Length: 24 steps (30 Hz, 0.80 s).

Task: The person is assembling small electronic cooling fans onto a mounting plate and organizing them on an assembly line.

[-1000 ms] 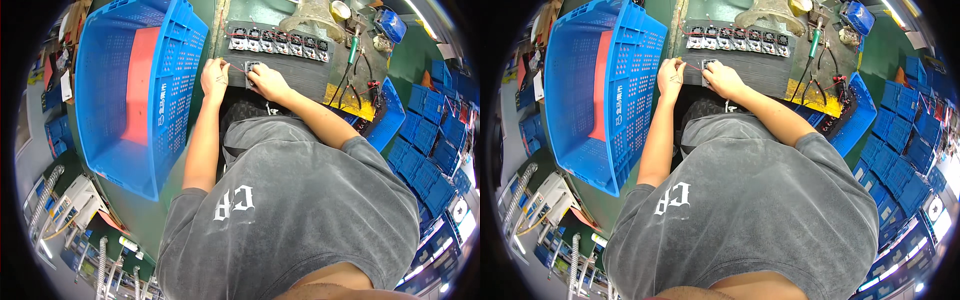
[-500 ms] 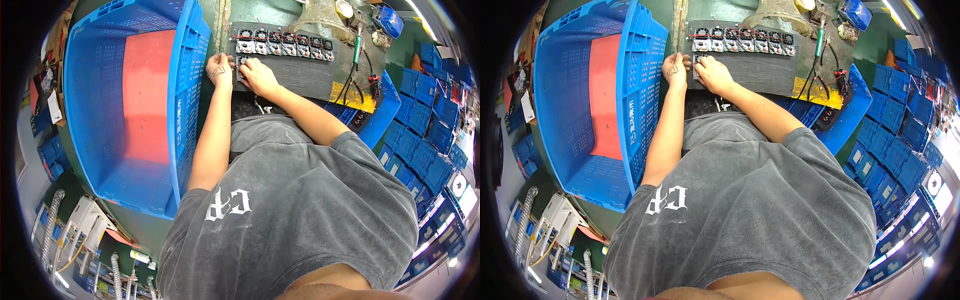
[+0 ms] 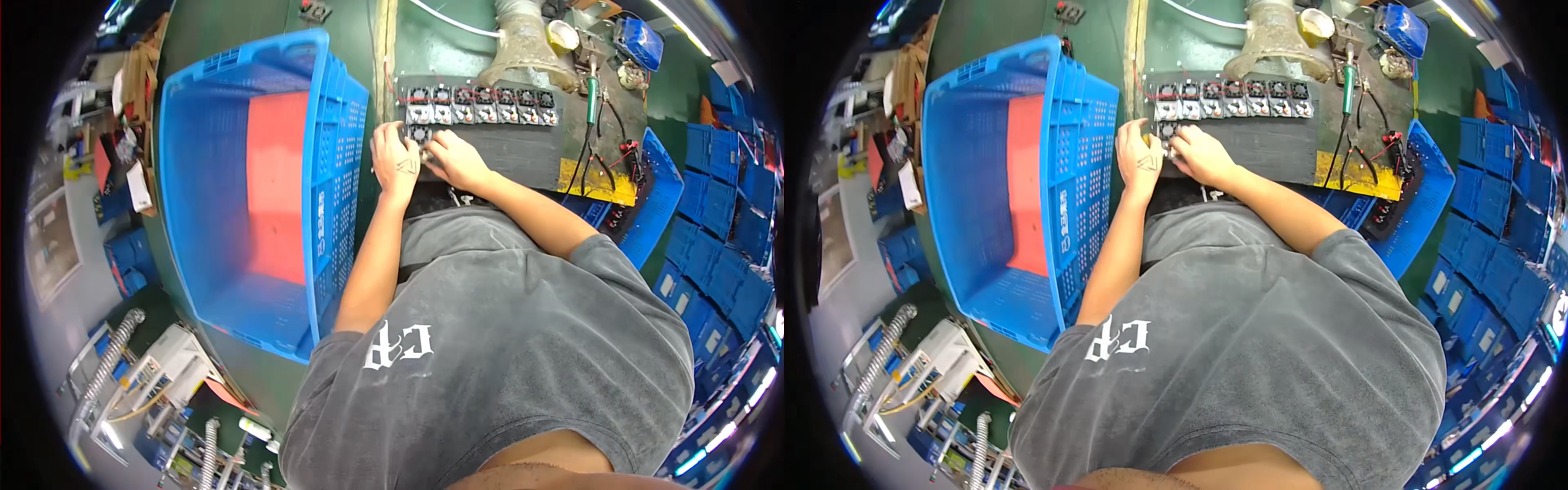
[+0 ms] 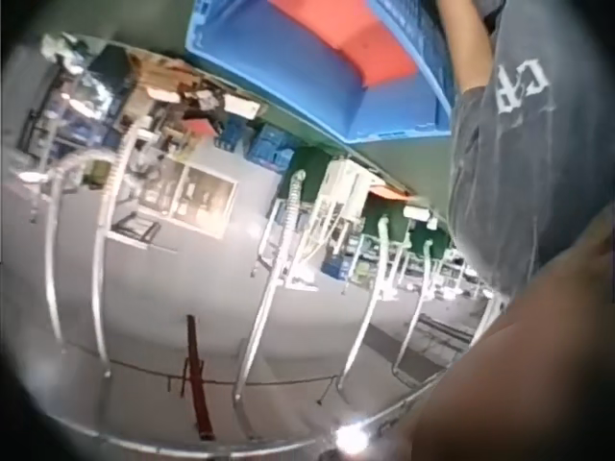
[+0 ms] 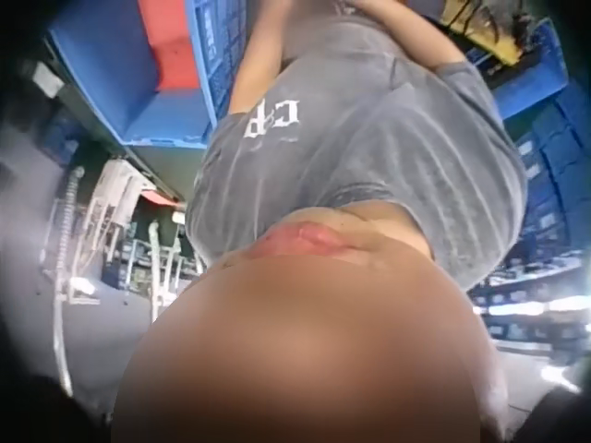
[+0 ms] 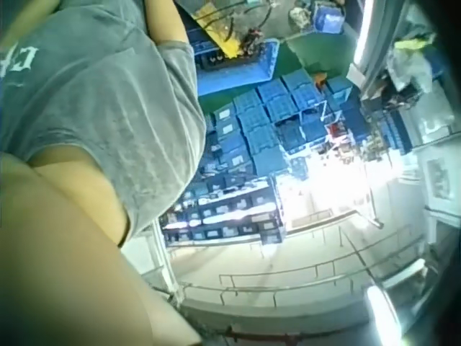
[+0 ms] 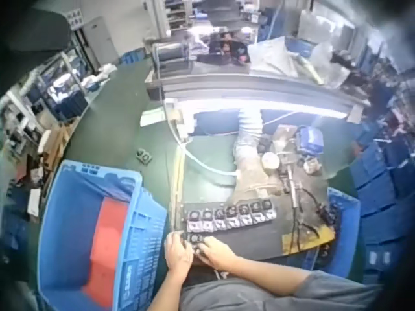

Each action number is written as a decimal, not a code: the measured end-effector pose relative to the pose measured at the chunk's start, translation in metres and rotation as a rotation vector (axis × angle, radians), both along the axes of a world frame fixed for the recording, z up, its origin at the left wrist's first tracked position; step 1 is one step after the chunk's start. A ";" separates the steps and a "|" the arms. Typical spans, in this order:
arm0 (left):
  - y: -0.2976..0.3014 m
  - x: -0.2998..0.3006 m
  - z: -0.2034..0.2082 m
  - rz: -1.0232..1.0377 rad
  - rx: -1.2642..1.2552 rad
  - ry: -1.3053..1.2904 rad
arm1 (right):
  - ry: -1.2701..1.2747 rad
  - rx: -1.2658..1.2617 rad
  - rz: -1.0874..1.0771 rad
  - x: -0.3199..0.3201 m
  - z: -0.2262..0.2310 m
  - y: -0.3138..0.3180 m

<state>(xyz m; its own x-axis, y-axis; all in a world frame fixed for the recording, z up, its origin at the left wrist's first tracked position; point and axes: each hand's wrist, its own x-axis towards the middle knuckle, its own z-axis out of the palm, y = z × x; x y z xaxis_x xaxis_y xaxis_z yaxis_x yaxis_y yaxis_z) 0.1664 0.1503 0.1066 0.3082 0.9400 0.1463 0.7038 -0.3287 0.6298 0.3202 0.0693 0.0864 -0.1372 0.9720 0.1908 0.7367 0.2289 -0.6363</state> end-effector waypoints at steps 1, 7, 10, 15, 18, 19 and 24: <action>0.008 0.008 0.009 -0.035 0.032 -0.026 | 0.000 -0.006 0.001 0.008 0.007 -0.007; 0.098 0.088 0.029 -0.122 0.193 -0.150 | 0.072 -0.003 -0.145 0.067 0.045 -0.068; 0.158 0.137 0.021 -0.032 0.156 -0.045 | 0.128 -0.023 -0.313 0.091 0.057 -0.104; 0.284 0.167 -0.030 0.150 -0.131 0.417 | 0.225 -0.023 -0.586 0.106 0.074 -0.153; 0.340 0.174 -0.058 0.536 -0.363 0.552 | 0.266 -0.099 -0.743 0.107 0.078 -0.181; 0.355 0.169 -0.065 0.569 -0.313 0.593 | 0.294 -0.130 -0.796 0.104 0.077 -0.190; 0.401 0.138 -0.106 0.837 -0.133 0.885 | 0.292 -0.262 -0.950 0.090 0.064 -0.224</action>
